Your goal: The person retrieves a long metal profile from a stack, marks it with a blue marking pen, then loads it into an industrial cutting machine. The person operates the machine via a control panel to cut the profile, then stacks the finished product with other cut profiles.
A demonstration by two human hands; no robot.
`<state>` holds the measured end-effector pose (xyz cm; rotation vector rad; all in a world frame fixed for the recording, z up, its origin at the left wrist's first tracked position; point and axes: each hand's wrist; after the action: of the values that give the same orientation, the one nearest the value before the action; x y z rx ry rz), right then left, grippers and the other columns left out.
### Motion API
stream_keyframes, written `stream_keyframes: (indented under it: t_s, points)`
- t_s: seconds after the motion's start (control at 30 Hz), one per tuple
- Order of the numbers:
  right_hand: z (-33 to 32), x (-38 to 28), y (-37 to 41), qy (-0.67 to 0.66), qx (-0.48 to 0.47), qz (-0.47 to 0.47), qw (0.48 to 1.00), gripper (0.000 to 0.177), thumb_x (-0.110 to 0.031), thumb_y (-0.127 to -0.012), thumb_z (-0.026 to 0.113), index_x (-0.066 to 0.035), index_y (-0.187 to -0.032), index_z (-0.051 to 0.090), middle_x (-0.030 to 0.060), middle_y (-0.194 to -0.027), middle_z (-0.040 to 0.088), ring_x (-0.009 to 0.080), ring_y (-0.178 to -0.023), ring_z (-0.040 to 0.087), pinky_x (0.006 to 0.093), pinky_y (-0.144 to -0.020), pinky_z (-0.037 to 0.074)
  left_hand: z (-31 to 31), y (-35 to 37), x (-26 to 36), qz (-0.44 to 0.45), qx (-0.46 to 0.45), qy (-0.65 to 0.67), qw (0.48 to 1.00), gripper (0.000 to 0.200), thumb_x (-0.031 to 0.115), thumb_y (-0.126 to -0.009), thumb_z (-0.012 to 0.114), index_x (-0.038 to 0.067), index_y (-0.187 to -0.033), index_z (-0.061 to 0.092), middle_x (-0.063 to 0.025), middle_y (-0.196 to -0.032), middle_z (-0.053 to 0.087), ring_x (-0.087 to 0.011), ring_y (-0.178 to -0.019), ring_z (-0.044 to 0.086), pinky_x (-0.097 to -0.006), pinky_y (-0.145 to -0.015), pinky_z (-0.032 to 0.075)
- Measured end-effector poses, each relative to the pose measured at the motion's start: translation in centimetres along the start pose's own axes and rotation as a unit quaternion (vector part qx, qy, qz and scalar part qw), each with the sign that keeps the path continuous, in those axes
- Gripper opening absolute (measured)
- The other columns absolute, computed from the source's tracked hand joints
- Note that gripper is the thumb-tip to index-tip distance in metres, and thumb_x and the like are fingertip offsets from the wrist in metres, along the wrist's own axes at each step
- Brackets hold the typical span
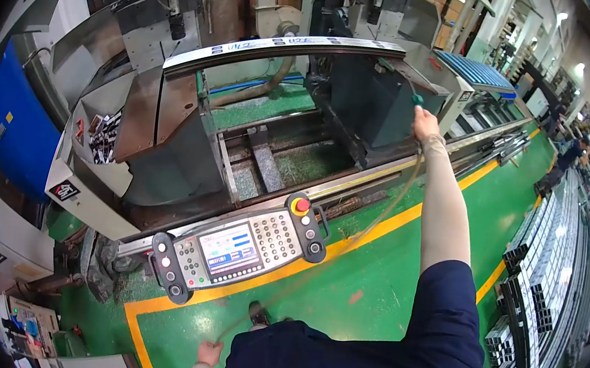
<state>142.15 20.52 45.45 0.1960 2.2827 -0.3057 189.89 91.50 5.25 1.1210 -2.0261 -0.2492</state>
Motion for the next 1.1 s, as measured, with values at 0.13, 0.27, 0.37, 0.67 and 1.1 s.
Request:
stream_keyframes:
  t_s: [0.13, 0.27, 0.37, 0.67, 1.1]
  points:
    - [-2.4, 3.5, 0.6, 0.077, 0.099, -0.006, 0.992, 0.053, -0.05, -0.096, 0.043, -0.006, -0.114, 0.067, 0.0217, -0.116, 0.066, 0.0403, -0.113, 0.061, 0.0453, -0.099, 0.045, 3.5, 0.6, -6.6, -0.01, -0.068, -0.028, 0.997, 0.045, 0.042, -0.078, 0.074, 0.0, -0.081, 0.062, -0.0204, -0.072, 0.065, -0.0299, -0.07, 0.067, -0.0422, -0.067, 0.051]
    - [-5.3, 6.1, -1.1, 0.122, 0.142, 0.038, 0.982, 0.054, -0.05, -0.096, 0.043, -0.006, -0.116, 0.067, 0.0223, -0.117, 0.066, 0.0407, -0.113, 0.06, 0.0458, -0.099, 0.045, 3.4, -0.6, -4.2, 0.047, 0.013, -0.008, 0.999, 0.043, 0.041, -0.082, 0.07, -0.001, -0.079, 0.062, -0.0202, -0.065, 0.06, -0.0361, -0.063, 0.062, -0.044, -0.062, 0.047]
    - [-6.1, 4.9, -0.9, 0.134, 0.177, 0.035, 0.974, 0.057, -0.052, -0.095, 0.042, -0.005, -0.117, 0.066, 0.0236, -0.117, 0.065, 0.0401, -0.114, 0.06, 0.0453, -0.099, 0.045, 0.9, 1.8, 0.6, 0.011, 0.059, -0.015, 0.998, 0.039, 0.036, -0.085, 0.07, -0.002, -0.077, 0.062, -0.0186, -0.063, 0.06, -0.0322, -0.06, 0.061, -0.0433, -0.059, 0.045]
    - [3.5, -9.0, 3.6, 0.078, 0.085, -0.116, 0.987, 0.05, -0.048, -0.096, 0.046, -0.01, -0.122, 0.065, 0.0219, -0.117, 0.066, 0.0418, -0.113, 0.06, 0.0471, -0.098, 0.046, -1.5, 2.0, 1.5, -0.009, 0.055, 0.108, 0.993, 0.047, 0.039, -0.097, 0.055, -0.003, -0.082, 0.07, -0.016, -0.069, 0.066, -0.022, -0.067, 0.061, -0.0417, -0.064, 0.047]
    - [24.3, -32.4, 21.2, 0.065, -0.194, -0.384, 0.901, 0.052, -0.048, -0.094, 0.05, -0.011, -0.129, 0.062, 0.0231, -0.113, 0.067, 0.0429, -0.11, 0.06, 0.0475, -0.096, 0.047, -5.8, 1.3, -7.0, -0.138, 0.166, 0.209, 0.954, 0.051, 0.043, -0.098, 0.052, -0.003, -0.081, 0.069, -0.0188, -0.074, 0.066, -0.0305, -0.073, 0.064, -0.0413, -0.07, 0.048]
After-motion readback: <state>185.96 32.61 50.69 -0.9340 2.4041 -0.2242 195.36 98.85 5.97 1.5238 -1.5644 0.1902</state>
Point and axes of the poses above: each hand's wrist, its own y-axis away from the middle knuckle, its own z-axis out of the palm, x = y × z
